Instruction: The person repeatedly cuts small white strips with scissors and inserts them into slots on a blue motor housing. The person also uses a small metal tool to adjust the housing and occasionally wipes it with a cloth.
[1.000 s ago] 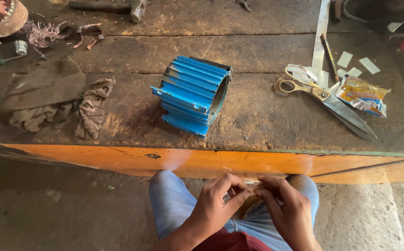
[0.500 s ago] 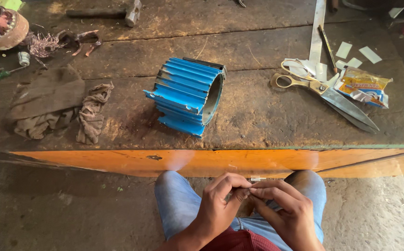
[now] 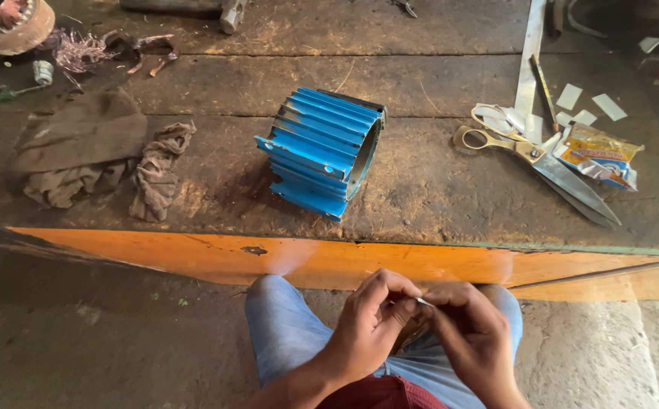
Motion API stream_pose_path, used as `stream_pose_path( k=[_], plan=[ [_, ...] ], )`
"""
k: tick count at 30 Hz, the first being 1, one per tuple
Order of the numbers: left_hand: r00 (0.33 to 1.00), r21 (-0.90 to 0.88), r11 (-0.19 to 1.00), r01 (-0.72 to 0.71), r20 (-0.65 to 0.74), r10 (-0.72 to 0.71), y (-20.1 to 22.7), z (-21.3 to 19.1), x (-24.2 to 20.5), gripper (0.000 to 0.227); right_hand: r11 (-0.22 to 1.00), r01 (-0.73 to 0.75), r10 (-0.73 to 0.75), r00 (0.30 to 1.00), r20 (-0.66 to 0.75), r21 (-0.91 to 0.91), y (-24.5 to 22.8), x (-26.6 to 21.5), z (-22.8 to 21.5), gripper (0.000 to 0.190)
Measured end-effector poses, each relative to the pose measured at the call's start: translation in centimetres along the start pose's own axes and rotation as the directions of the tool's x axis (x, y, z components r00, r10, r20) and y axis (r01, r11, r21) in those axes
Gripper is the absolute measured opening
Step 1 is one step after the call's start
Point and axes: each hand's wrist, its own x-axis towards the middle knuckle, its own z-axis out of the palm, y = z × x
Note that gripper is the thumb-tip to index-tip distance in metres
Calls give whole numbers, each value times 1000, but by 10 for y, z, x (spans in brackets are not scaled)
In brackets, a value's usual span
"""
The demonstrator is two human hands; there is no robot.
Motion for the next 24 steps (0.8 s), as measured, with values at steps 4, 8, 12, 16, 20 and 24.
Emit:
stream_pose_path(
  k=[4, 8, 12, 16, 20, 24],
  plan=[
    [980, 83, 979, -184, 95, 176, 23, -10, 16, 14, 923, 185, -185, 982, 32, -338, -23, 8, -23, 15],
    [978, 165, 967, -192, 108, 176, 38, -11, 36, 10, 898, 170, -179, 984, 17, -407, -35, 18, -30, 14],
    [907, 248, 874, -418, 56, 418, 44, 1, 57, 13, 997, 51, -50, 998, 28, -53, -34, 35, -38, 13],
    [844, 286, 797, -532, 106, 526, 53, 0, 89, 13, 985, 55, -66, 996, 66, 166, -39, 69, -49, 8],
    [881, 194, 860, -473, 136, 454, 63, -4, 126, 10, 960, -136, 92, 979, 181, 246, -50, 108, -66, 7],
    [881, 189, 861, -472, 111, 459, 68, -5, 142, 9, 922, -91, 28, 985, 169, 377, -55, 121, -65, 9]
  ],
)
